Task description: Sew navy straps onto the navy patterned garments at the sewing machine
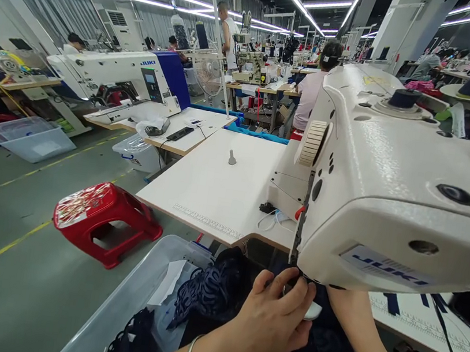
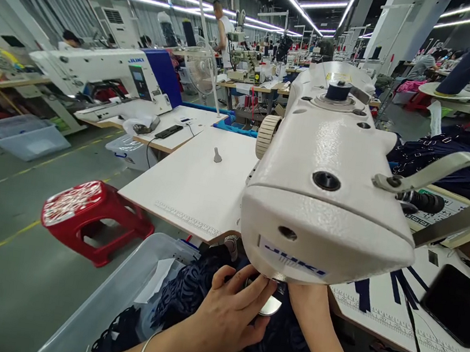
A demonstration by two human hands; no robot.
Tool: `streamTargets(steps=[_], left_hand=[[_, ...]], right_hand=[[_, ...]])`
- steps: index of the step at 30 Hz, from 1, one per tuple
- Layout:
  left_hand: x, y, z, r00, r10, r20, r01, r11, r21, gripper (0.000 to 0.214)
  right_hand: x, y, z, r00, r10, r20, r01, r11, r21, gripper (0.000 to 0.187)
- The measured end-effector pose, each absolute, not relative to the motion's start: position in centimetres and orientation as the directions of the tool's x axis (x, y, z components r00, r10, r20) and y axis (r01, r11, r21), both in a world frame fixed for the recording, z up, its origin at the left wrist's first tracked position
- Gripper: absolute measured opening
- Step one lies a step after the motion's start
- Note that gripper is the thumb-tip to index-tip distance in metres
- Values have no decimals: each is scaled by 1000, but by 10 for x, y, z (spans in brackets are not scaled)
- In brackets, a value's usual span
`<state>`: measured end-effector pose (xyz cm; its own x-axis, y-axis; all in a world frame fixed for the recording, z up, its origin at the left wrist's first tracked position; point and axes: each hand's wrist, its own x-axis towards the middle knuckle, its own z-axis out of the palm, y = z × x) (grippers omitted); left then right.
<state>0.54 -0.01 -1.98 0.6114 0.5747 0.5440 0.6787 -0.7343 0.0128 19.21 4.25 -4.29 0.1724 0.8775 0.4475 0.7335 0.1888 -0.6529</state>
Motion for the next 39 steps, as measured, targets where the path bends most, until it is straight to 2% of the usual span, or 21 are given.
streamTargets(steps=[10,19,24,26,29,31,35,39], left_hand=[[6,1,-24,596,579,557,676,-735,41,41],[2,5,-23,625,551,553,644,-764,33,39],[-2,1,-16,697,517,497,612,-790,-38,36],[-4,1,-16,719,497,486,596,-801,-62,32],[-7,2,-20,716,475,512,583,-810,-62,29],[-8,3,-24,715,469,519,568,-822,-39,28],[-9,2,-24,719,480,502,550,-835,10,31],[-9,-1,-17,716,477,510,519,-852,69,27]], right_hand=[[192,48,-47,173,859,483,762,194,-618,20],[197,51,-41,178,898,404,741,148,-655,19],[202,40,-34,112,941,321,707,151,-691,21],[206,28,-30,84,972,219,671,108,-734,26],[211,8,-26,93,996,10,561,-44,-826,33],[211,-2,-23,93,994,-62,466,-98,-879,35],[208,-12,-19,45,994,-95,371,-105,-923,28],[202,-20,-15,49,997,-51,345,-65,-936,26]])
